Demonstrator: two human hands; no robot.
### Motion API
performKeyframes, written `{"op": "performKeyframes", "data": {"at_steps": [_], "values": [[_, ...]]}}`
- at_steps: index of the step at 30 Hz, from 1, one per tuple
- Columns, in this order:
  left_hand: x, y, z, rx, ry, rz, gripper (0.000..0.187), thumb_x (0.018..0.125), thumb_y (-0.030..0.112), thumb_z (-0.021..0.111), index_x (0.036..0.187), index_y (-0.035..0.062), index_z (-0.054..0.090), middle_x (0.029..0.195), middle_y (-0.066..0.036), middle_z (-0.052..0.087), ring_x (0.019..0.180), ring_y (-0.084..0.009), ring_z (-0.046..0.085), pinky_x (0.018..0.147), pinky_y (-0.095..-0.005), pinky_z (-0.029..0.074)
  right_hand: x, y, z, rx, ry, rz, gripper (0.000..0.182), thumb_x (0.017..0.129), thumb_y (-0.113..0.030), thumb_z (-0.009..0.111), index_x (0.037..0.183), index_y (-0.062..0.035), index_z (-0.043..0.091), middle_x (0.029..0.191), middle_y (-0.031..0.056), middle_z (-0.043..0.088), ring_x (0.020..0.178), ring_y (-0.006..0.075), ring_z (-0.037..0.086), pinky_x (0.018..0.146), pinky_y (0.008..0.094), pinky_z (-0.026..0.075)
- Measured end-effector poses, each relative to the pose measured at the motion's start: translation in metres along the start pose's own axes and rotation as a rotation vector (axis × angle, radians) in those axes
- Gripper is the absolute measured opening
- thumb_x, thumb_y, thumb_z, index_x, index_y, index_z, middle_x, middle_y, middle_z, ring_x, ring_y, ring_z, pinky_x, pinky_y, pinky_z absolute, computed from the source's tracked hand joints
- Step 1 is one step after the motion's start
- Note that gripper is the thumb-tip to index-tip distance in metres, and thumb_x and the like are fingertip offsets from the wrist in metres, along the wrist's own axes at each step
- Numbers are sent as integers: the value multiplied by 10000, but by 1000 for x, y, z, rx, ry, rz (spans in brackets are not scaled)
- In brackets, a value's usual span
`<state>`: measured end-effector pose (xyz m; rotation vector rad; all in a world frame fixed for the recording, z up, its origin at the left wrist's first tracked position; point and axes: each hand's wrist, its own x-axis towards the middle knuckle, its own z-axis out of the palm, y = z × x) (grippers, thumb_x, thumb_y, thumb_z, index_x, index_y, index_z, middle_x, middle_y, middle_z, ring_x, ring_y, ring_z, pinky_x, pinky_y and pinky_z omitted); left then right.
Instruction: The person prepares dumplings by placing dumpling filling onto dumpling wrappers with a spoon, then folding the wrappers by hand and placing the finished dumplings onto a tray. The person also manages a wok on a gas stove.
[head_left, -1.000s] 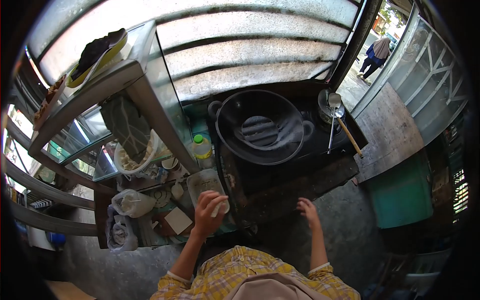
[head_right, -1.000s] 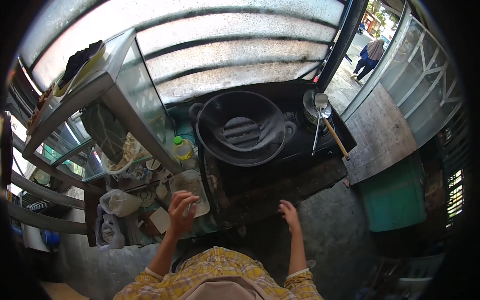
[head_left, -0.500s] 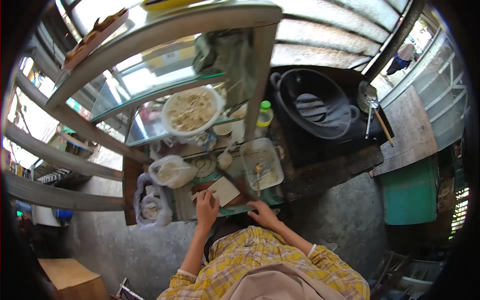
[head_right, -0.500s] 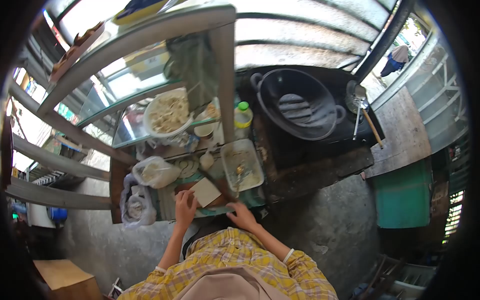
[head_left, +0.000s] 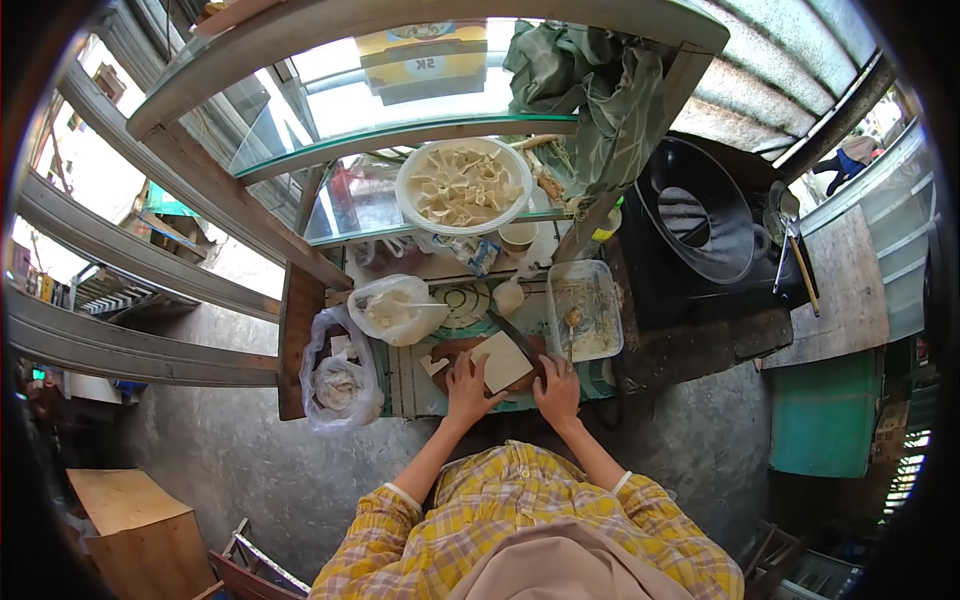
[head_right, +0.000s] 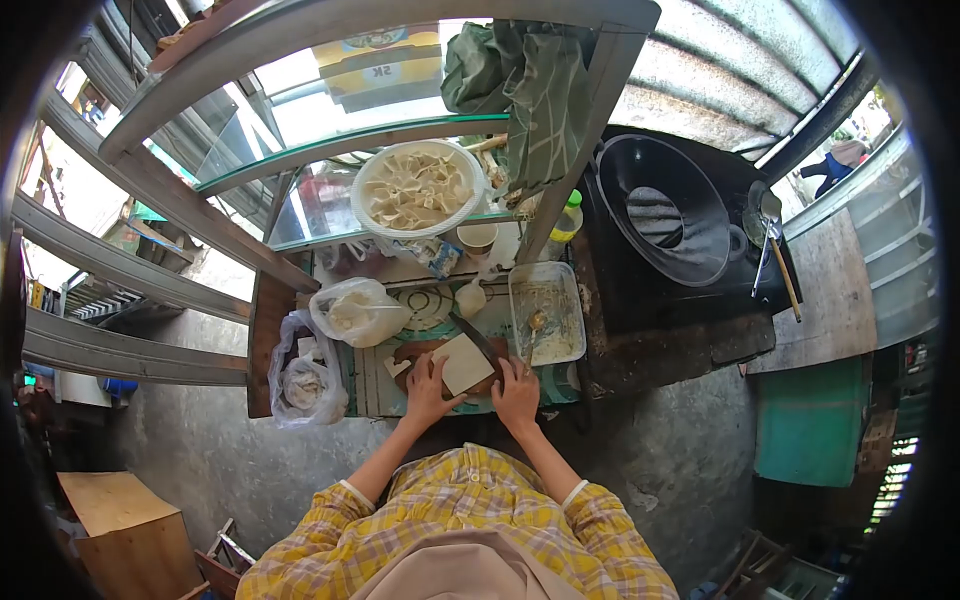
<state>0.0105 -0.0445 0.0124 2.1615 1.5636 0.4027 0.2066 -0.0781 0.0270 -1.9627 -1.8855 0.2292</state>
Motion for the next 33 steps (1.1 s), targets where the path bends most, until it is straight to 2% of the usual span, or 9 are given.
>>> {"op": "performKeyframes", "data": {"at_steps": [2,5,8,11,14,17,20,26,33], "values": [[-1,3,9,50,-24,16,917,631,455,754,1368,154,297,1411,-197,224,1326,-382,203,936,-635,283,-4,2,15,-62,118,-114,424,804,-126,570,1218,-70,502,1123,129,525,970,311,533,788,436,451],[6,1,11,79,-64,15,966,620,496,750,1390,162,270,1442,-208,165,1355,-383,138,963,-673,226,-12,11,36,-74,-1,-10,445,813,-122,559,1246,-65,472,1171,131,493,994,315,528,798,444,446],[7,-2,15,81,-78,2,976,615,504,750,1393,162,269,1442,-213,165,1356,-381,138,975,-674,208,-15,14,33,55,-48,100,408,836,-136,527,1231,-46,480,1133,154,503,982,347,531,811,446,440],[6,-4,14,73,-63,4,979,614,501,752,1394,161,268,1441,-209,176,1358,-374,141,976,-668,212,-26,13,22,362,-69,259,369,871,-161,479,1205,-5,488,1116,204,518,978,383,532,819,445,436],[3,-7,15,55,-47,-5,972,620,495,751,1395,160,268,1441,-202,187,1360,-360,145,979,-660,216,-40,20,20,435,-71,186,313,902,-172,445,1132,28,515,1031,250,554,940,403,549,776,413,446],[1,-6,14,74,-57,-21,961,629,488,747,1395,158,269,1439,-195,196,1361,-348,153,982,-652,219,-43,11,9,507,-158,335,310,925,-228,442,1067,28,545,925,260,593,911,415,565,752,429,445],[1,-4,14,86,-56,-37,949,640,479,743,1396,157,268,1439,-185,204,1362,-338,158,983,-647,221,-43,17,13,504,-148,465,343,939,-278,436,1037,29,555,878,265,596,872,438,564,724,452,440],[2,-3,16,102,-26,-13,923,664,495,718,1398,159,270,1440,-159,220,1363,-314,169,976,-642,235,-32,29,3,383,-330,379,364,937,-314,431,1010,11,578,883,266,598,882,439,554,705,468,438],[2,-6,20,111,-20,-23,908,677,526,694,1397,157,280,1441,-137,232,1363,-295,176,968,-632,251,-32,29,2,371,-329,344,350,938,-320,414,963,-17,586,847,263,603,842,443,564,691,499,440]]}}
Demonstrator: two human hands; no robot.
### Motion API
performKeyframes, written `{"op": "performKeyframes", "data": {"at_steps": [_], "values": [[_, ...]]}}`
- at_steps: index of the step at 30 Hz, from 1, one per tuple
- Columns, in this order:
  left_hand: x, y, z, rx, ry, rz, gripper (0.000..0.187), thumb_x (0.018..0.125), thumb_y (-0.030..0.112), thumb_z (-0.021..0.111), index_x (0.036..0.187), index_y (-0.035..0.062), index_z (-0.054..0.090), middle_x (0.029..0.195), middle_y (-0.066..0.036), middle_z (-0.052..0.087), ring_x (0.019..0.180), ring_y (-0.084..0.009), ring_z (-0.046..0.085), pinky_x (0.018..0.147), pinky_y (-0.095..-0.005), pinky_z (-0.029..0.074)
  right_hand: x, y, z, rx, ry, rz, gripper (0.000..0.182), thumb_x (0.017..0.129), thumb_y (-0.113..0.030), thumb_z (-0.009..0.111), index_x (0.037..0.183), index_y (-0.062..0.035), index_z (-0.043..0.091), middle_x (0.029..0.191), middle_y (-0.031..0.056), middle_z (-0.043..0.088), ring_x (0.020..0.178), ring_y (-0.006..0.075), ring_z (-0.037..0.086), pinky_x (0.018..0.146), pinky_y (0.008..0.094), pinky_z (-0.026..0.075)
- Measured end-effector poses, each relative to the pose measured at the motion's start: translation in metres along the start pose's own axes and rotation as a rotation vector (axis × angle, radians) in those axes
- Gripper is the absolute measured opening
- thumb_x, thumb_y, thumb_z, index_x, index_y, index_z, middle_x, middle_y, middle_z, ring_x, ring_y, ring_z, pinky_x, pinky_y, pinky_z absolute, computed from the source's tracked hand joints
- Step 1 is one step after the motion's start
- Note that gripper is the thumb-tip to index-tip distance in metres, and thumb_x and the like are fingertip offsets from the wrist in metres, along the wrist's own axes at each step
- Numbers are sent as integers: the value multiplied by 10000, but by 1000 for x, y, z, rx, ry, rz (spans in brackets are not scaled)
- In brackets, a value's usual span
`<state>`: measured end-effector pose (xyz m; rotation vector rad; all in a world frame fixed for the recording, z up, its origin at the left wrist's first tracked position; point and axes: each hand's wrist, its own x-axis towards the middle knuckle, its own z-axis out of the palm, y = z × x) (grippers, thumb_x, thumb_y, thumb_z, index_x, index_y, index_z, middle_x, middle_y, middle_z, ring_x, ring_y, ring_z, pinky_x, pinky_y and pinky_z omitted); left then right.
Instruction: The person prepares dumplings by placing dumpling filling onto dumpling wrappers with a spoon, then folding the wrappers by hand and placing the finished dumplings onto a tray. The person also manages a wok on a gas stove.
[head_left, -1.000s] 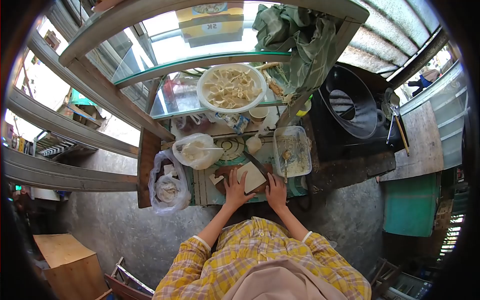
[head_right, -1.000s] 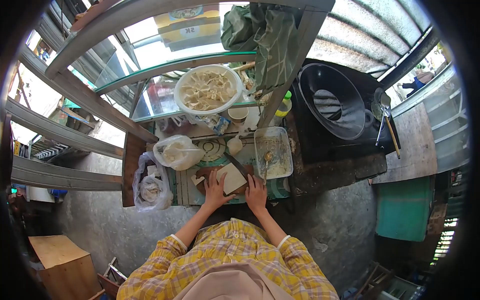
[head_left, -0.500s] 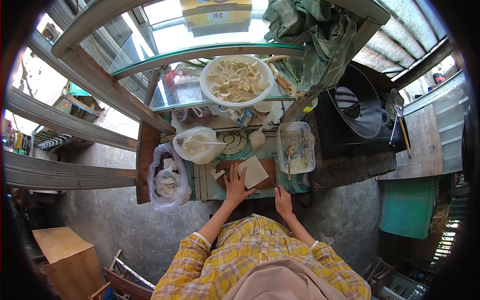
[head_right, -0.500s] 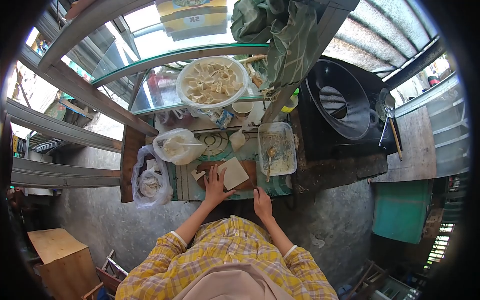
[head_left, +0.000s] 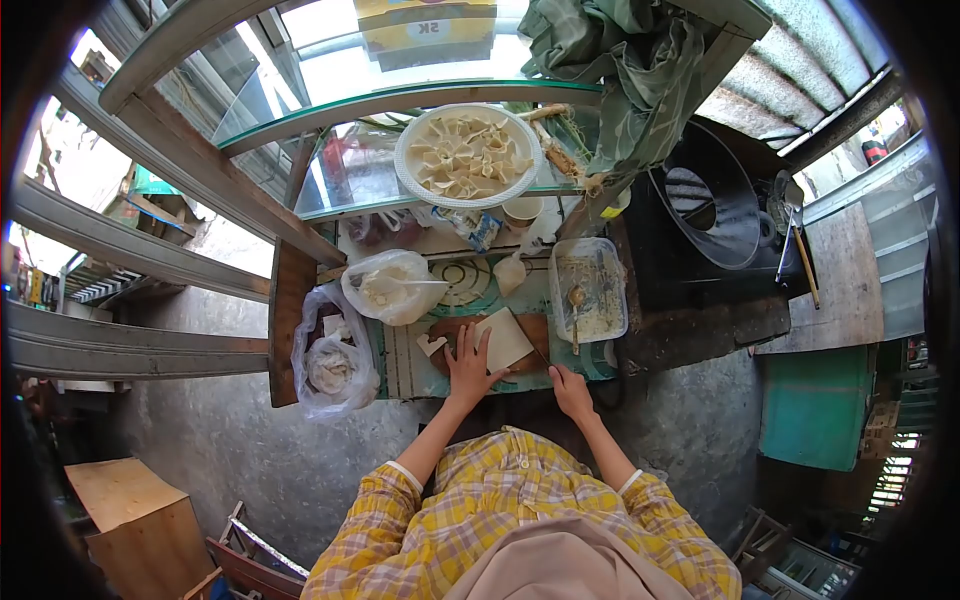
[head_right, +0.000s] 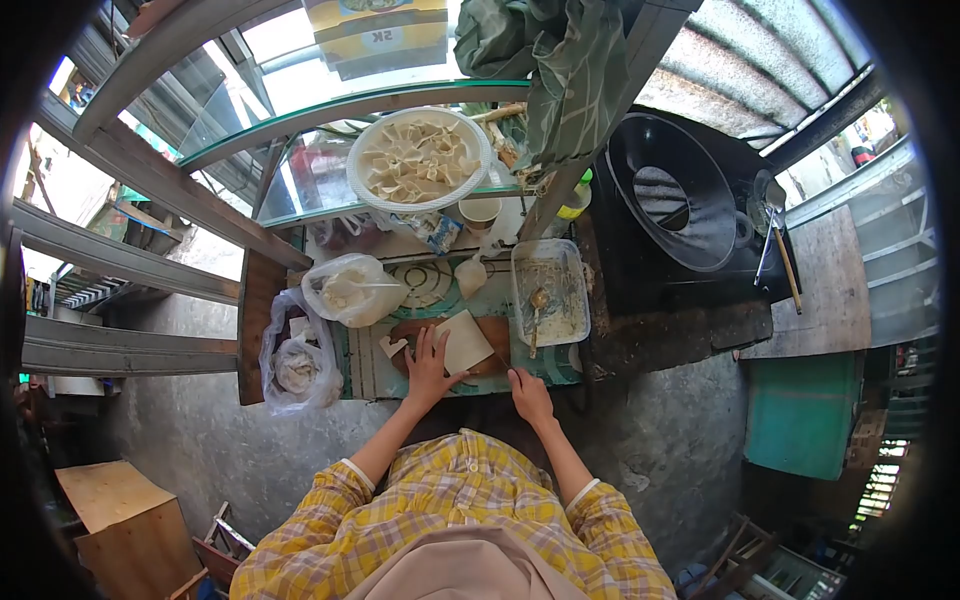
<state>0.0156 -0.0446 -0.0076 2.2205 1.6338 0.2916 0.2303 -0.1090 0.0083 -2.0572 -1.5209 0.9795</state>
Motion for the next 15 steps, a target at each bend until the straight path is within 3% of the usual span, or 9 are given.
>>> {"op": "performKeyframes", "data": {"at_steps": [7,15], "values": [[0,1,-1,-24,15,-9,898,681,511,702,1383,133,288,1444,-128,237,1360,-301,188,969,-625,257,-7,-13,6,66,21,-15,330,947,-303,403,952,-12,558,824,264,595,829,448,557,688,494,427],[-19,-10,-8,-21,5,111,695,774,394,660,1322,66,385,1434,-128,273,1357,-287,221,982,-607,266,-11,-38,22,-23,-75,47,326,959,-319,371,956,-30,523,810,265,599,811,461,551,676,519,417]]}}
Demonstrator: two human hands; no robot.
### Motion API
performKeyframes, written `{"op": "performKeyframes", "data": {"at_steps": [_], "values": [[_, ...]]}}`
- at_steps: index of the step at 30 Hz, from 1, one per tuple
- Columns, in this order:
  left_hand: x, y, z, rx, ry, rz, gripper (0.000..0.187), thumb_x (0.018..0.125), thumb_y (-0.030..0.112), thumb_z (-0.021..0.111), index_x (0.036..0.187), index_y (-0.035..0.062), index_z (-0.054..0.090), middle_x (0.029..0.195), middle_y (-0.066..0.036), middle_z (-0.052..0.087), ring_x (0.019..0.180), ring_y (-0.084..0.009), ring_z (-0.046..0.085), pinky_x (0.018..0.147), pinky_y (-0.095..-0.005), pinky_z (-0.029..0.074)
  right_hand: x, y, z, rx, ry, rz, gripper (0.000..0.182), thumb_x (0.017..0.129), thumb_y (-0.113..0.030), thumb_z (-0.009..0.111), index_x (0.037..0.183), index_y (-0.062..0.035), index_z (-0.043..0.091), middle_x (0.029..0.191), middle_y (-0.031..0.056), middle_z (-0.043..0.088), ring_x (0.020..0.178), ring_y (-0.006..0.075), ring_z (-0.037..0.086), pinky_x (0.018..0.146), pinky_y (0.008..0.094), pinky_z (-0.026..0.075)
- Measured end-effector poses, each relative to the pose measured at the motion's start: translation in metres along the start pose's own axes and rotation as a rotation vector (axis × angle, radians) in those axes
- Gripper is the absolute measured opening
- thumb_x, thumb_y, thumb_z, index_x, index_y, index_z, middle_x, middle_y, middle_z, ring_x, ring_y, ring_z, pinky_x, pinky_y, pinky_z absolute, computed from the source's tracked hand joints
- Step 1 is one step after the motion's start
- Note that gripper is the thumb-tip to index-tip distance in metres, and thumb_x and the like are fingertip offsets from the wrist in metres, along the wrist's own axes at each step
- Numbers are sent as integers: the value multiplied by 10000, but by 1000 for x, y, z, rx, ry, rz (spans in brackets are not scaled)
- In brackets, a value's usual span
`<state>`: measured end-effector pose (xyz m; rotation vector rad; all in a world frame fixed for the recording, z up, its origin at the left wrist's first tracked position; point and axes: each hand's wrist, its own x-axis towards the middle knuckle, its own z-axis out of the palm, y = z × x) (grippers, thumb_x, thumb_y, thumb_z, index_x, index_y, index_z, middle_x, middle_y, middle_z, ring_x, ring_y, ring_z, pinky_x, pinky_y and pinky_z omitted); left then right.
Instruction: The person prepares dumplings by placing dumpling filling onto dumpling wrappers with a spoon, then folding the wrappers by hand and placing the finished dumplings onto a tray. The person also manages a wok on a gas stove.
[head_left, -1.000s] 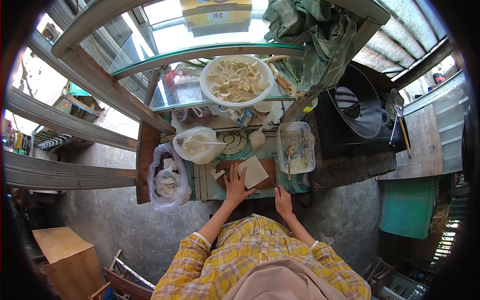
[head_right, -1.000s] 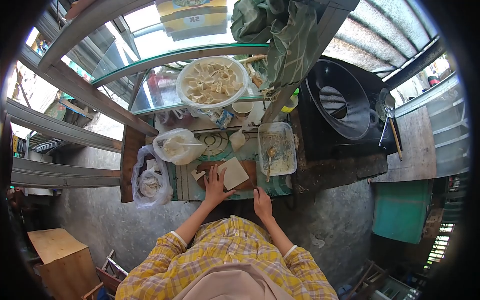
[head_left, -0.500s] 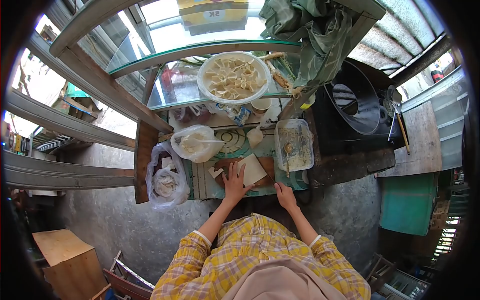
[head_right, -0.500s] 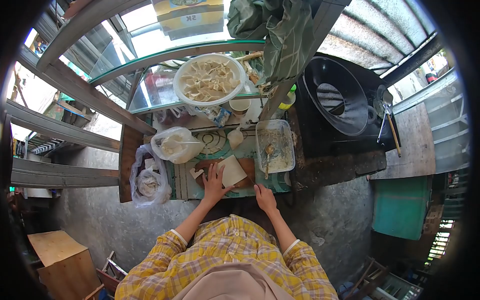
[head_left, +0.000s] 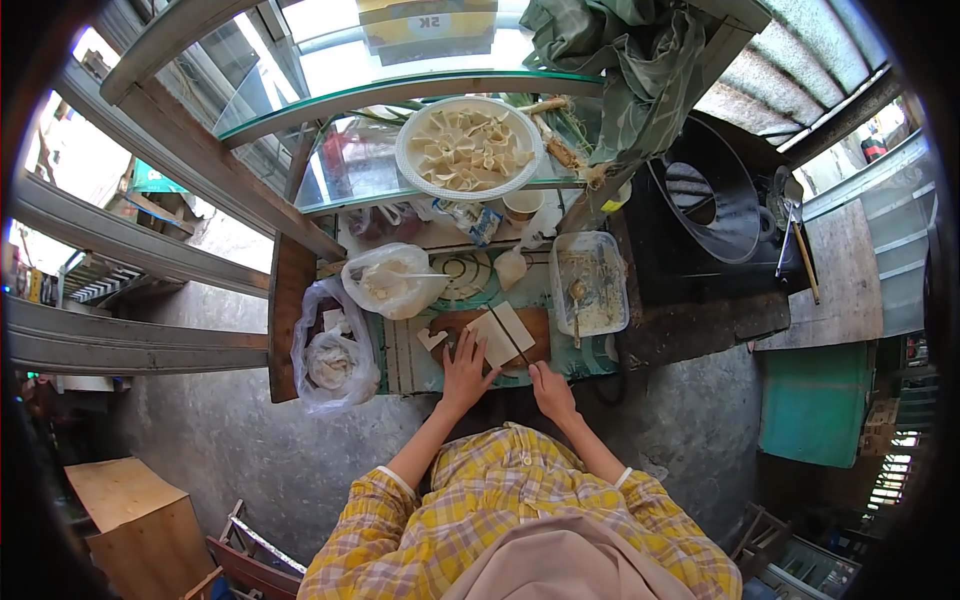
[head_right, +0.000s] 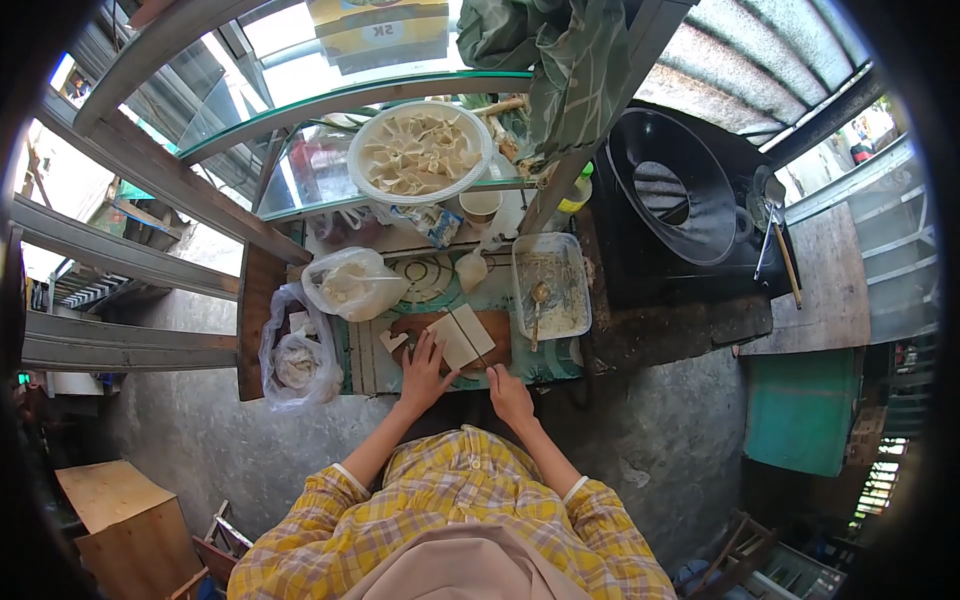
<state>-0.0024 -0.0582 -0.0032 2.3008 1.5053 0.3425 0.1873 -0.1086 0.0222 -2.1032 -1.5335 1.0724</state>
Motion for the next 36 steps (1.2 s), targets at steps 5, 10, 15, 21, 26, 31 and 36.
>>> {"op": "performKeyframes", "data": {"at_steps": [5,10,15,21,26,31,36], "values": [[-13,-1,-2,-20,-32,60,650,799,343,638,1326,61,383,1437,-114,277,1361,-270,222,989,-613,256,-1,-1,3,5,10,-19,334,959,-326,369,956,-30,523,803,272,596,800,466,551,674,526,416],[-17,-2,-3,-6,-52,72,638,800,331,629,1326,63,385,1438,-112,280,1362,-267,222,1001,-612,242,-1,2,7,-1,19,-23,328,957,-325,378,957,-30,524,800,274,594,798,466,552,672,528,417],[-18,-3,0,1,-56,74,634,801,329,627,1325,65,387,1434,-114,285,1362,-269,220,1002,-614,237,-2,4,7,-6,18,-41,327,955,-327,383,963,-32,525,805,273,596,796,464,554,674,526,422],[-17,-4,-1,7,-59,79,627,802,323,625,1323,67,388,1430,-113,288,1358,-269,226,1002,-612,235,-4,4,10,-35,21,-23,336,956,-336,375,967,-35,524,807,268,599,797,460,560,677,527,426],[-18,-5,2,-8,-67,68,654,798,317,638,1347,89,365,1444,-105,272,1364,-272,214,1013,-610,214,-3,1,8,-62,3,-8,351,958,-350,359,981,-39,520,807,269,602,791,463,561,673,534,428],[-17,-3,0,-2,-43,65,617,803,321,620,1318,68,392,1425,-112,296,1353,-262,237,1006,-600,233,-2,-2,6,-124,-36,7,358,965,-364,321,963,-47,486,774,272,596,760,473,559,657,556,423],[-8,2,0,-11,-4,60,573,814,307,606,1293,57,413,1416,-113,309,1344,-261,254,1004,-587,240,-2,-5,6,-154,-41,11,356,968,-366,303,946,-50,467,754,275,591,745,474,560,651,565,419]]}}
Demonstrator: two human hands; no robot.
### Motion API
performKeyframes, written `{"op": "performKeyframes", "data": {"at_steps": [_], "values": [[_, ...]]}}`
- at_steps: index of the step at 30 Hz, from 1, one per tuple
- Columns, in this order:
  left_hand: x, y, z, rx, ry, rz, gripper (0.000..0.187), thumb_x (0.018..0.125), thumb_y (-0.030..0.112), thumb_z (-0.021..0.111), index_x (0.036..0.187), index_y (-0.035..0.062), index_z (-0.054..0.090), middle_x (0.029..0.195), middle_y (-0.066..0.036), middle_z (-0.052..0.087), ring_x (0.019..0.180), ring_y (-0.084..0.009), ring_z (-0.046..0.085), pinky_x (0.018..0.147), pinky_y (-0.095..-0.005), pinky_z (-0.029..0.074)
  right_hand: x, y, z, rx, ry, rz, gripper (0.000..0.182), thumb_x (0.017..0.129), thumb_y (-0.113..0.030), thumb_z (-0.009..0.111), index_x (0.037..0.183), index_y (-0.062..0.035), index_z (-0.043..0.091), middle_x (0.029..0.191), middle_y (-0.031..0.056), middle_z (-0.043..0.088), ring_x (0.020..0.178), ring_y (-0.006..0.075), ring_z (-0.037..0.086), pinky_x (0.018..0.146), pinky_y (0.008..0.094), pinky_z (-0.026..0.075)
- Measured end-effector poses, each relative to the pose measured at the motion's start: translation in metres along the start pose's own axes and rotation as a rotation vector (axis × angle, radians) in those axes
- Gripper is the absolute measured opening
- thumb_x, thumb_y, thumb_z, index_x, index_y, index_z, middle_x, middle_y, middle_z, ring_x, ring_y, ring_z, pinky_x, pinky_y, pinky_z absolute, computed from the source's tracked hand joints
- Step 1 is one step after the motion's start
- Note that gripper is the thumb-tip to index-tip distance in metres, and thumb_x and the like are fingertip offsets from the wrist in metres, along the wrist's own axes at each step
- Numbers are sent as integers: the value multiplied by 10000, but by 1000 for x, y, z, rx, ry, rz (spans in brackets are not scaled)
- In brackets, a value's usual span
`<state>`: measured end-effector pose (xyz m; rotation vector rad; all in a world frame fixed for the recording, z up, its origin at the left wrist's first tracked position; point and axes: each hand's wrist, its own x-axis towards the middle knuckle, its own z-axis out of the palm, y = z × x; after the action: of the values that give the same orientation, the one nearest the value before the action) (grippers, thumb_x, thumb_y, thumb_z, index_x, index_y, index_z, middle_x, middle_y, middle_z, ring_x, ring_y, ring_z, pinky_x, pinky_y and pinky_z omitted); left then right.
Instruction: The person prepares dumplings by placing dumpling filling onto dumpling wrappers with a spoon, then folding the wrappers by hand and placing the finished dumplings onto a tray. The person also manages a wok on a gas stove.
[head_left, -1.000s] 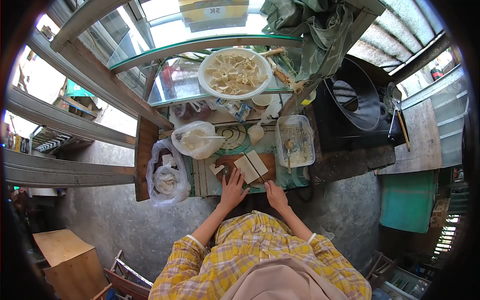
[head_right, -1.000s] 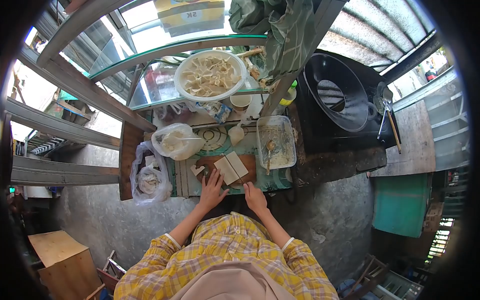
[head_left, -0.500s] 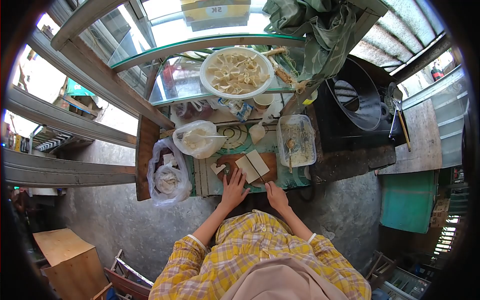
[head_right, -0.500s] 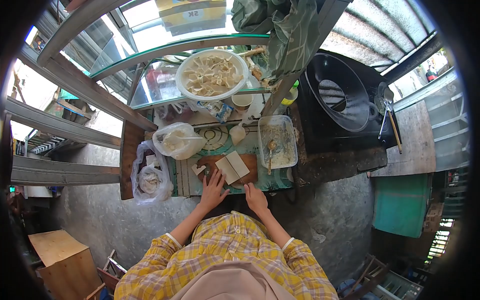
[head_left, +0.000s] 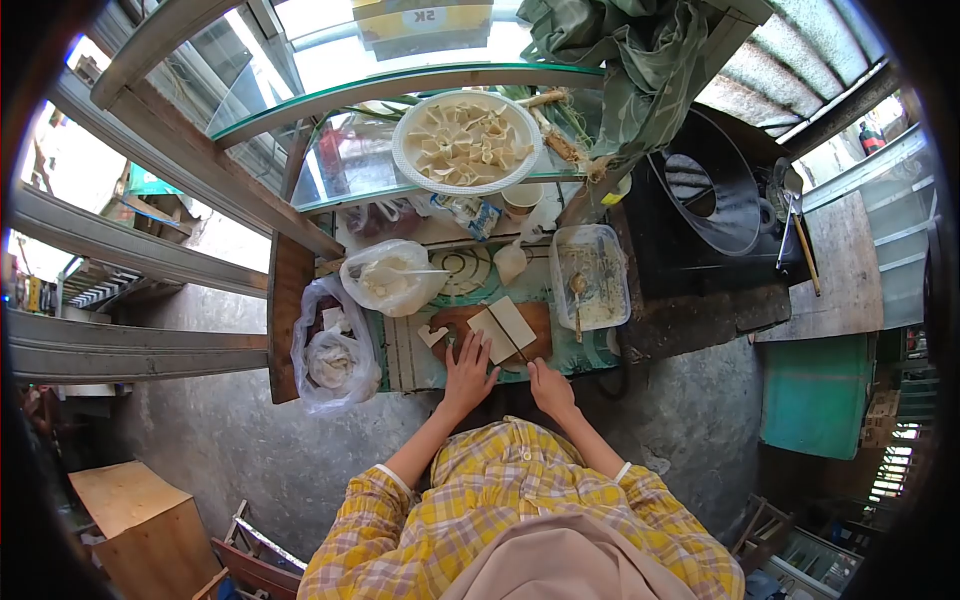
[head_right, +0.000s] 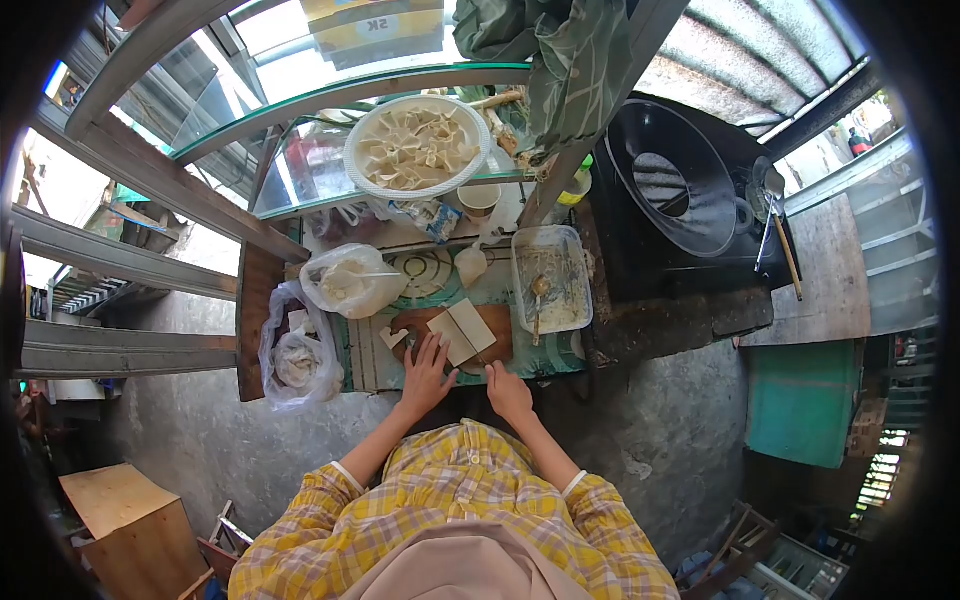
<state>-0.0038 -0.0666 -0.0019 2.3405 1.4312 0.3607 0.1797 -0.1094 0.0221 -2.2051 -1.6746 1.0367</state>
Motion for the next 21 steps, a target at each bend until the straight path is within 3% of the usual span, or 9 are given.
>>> {"op": "performKeyframes", "data": {"at_steps": [5,21], "values": [[10,-3,6,39,-30,39,536,817,306,601,1269,62,445,1414,-116,314,1340,-266,261,997,-589,253,0,0,2,-56,9,-7,354,965,-365,304,944,-57,476,743,255,605,732,455,586,642,545,457],[10,-6,5,72,-56,72,555,802,307,616,1284,90,446,1416,-114,324,1342,-264,264,992,-603,246,-3,-5,5,-36,13,5,345,967,-359,290,955,-60,461,742,279,593,718,484,568,635,572,434]]}}
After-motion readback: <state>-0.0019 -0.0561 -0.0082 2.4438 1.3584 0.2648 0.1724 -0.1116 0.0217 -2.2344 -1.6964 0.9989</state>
